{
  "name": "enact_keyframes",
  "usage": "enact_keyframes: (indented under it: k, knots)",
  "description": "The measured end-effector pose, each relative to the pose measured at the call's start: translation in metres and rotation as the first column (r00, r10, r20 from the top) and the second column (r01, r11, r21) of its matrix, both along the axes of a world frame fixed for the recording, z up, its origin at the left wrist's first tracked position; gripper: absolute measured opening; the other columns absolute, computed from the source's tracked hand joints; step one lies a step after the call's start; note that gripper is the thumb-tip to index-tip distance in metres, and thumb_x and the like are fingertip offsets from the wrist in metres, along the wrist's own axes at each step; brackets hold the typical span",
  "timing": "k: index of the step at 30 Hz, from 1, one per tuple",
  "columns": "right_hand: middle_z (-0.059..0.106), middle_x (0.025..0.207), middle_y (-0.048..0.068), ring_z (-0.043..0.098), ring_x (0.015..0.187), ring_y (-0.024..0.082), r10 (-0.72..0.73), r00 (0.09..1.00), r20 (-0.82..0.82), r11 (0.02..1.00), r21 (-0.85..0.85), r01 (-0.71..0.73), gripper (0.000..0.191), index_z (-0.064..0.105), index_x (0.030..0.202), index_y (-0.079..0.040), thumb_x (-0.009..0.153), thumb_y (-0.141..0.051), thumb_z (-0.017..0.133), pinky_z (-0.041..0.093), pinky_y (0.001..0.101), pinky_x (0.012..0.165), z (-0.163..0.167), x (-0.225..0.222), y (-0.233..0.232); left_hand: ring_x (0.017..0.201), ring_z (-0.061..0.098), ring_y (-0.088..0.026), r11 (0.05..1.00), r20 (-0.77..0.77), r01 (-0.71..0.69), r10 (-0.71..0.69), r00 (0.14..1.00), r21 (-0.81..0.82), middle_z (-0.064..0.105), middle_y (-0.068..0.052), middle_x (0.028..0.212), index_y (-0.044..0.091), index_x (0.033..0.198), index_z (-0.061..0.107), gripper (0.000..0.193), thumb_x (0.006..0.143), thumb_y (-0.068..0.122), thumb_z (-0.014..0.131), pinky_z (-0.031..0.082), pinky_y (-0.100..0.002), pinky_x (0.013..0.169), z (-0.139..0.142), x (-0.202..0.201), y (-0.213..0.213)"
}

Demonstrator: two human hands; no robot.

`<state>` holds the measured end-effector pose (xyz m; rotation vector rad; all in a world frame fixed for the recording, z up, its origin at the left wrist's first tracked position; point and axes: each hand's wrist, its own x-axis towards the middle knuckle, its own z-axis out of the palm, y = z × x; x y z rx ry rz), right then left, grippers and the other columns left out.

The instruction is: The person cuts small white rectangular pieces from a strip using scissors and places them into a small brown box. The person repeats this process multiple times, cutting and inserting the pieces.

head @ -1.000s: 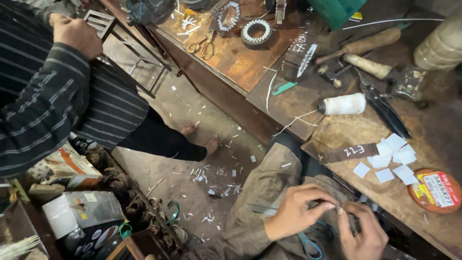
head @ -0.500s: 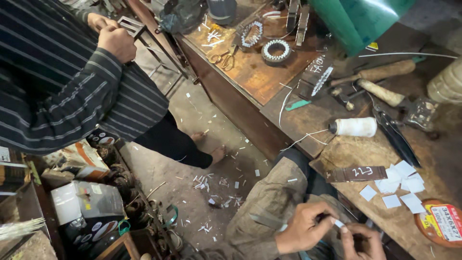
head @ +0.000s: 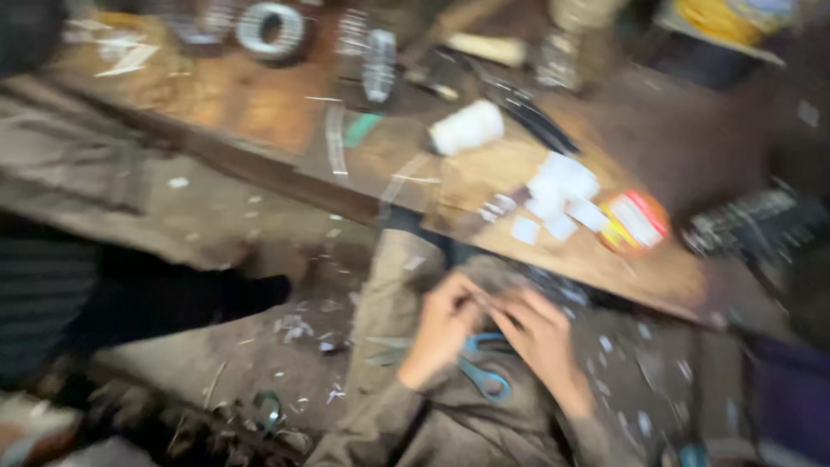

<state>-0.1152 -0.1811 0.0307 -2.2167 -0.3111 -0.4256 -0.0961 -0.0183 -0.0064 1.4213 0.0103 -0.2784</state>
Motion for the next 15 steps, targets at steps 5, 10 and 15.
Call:
enact_keyframes:
  k: [5, 10, 15]
  knots:
    - [0.073, 0.093, 0.008, 0.072, 0.084, 0.023, -0.235, 0.969, 0.071, 0.972, 0.039, 0.233, 0.013, 0.075, 0.092, -0.005, 0.083, -0.009, 0.085, 0.055, 0.0321, 0.076, -0.010, 0.039, -0.023, 0.085, 0.060, -0.026, 0.748, 0.674, -0.564, 0.218, 0.706, 0.350, 0.061, -0.010, 0.095, 0.002, 0.103, 0.062, 0.035, 0.082, 0.018, 0.086, 0.050, -0.035, 0.077, 0.036, 0.034, 0.007]
    - [0.069, 0.089, 0.010, 0.069, 0.079, 0.025, -0.229, 0.973, -0.024, 0.970, 0.073, 0.230, 0.011, 0.072, 0.090, -0.001, 0.086, -0.007, 0.082, 0.054, 0.0330, 0.069, -0.005, 0.073, -0.032, 0.107, 0.070, -0.031, 0.880, 0.669, -0.329, 0.018, 0.743, 0.342, 0.069, -0.019, 0.118, -0.006, 0.126, 0.063, 0.046, 0.086, 0.011, 0.080, 0.053, -0.036, 0.092, 0.051, 0.077, 0.001]
    - [0.069, 0.095, 0.010, 0.069, 0.086, 0.027, -0.158, 0.987, 0.016, 0.983, 0.095, 0.156, 0.011, 0.072, 0.096, -0.001, 0.089, -0.006, 0.079, 0.054, 0.0344, 0.076, -0.003, 0.081, -0.033, 0.093, 0.062, -0.010, 0.942, 0.292, -0.181, 0.095, 0.952, 0.283, 0.076, -0.009, 0.104, -0.005, 0.132, 0.066, 0.041, 0.096, 0.012, 0.075, 0.053, -0.026, 0.081, 0.047, 0.089, -0.002]
